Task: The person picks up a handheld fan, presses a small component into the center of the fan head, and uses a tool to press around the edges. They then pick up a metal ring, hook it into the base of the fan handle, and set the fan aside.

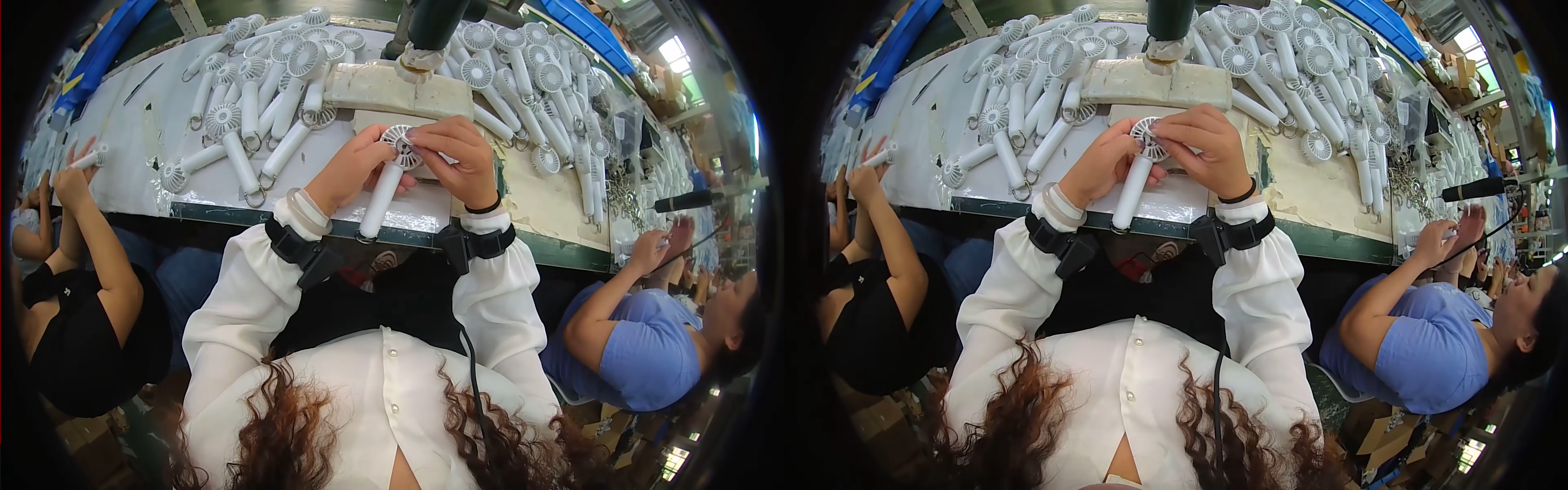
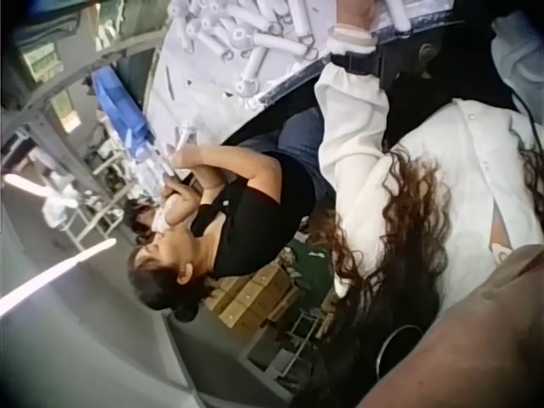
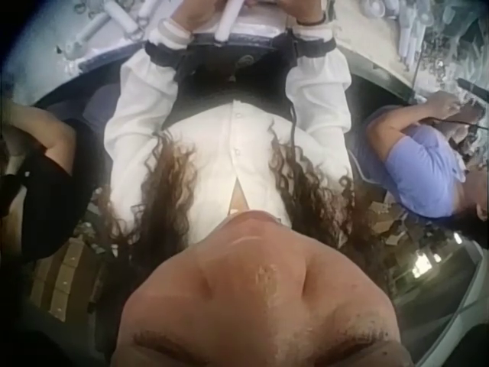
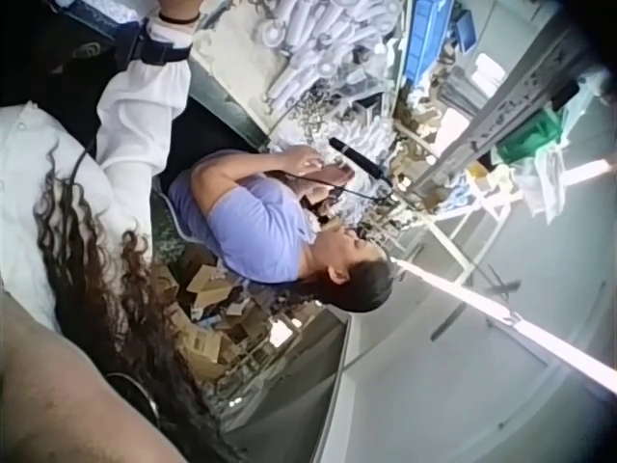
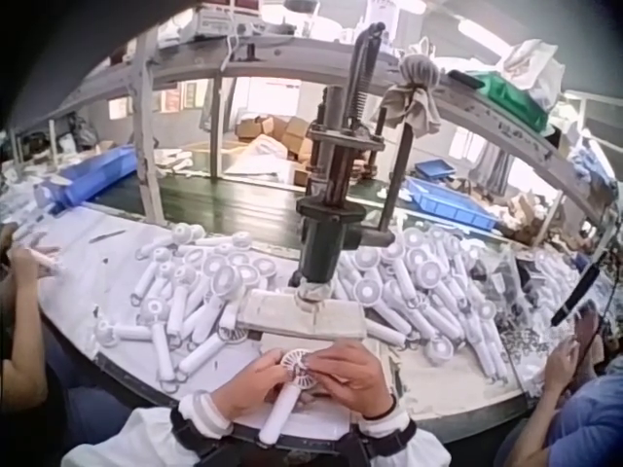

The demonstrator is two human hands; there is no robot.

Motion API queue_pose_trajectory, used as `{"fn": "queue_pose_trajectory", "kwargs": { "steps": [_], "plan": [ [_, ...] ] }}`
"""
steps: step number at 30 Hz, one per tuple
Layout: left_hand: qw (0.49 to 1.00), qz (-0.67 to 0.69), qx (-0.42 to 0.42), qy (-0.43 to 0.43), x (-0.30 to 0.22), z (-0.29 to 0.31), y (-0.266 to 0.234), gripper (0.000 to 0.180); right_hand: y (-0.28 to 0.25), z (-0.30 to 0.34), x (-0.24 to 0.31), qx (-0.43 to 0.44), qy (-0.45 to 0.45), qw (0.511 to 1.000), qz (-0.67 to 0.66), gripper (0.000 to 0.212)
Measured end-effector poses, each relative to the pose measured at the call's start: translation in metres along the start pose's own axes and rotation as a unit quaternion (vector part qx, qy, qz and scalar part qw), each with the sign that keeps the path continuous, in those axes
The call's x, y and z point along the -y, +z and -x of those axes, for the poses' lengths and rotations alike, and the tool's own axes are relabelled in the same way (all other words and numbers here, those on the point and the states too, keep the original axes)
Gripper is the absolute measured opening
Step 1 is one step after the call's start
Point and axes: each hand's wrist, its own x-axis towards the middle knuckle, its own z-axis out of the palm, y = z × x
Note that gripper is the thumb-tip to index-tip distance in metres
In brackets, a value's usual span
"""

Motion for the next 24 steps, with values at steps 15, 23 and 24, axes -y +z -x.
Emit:
{"fn": "queue_pose_trajectory", "kwargs": {
  "steps": [15, 23, 24],
  "plan": [
    [1.0, -0.027, 0.008, 0.006, 0.003, -0.0008, -0.0038, 0.031, -0.0039, -0.0006, 0.0004, 0.039, -0.035, 0.998, 0.018, 0.033],
    [0.999, -0.032, 0.02, 0.013, 0.0005, -0.0005, -0.0038, 0.03, -0.0059, -0.0004, -0.0017, 0.045, -0.037, 0.998, 0.033, 0.038],
    [0.999, -0.034, 0.023, 0.014, 0.0005, -0.0006, -0.0042, 0.03, -0.0055, -0.0005, -0.0017, 0.045, -0.038, 0.998, 0.033, 0.038]
  ]
}}
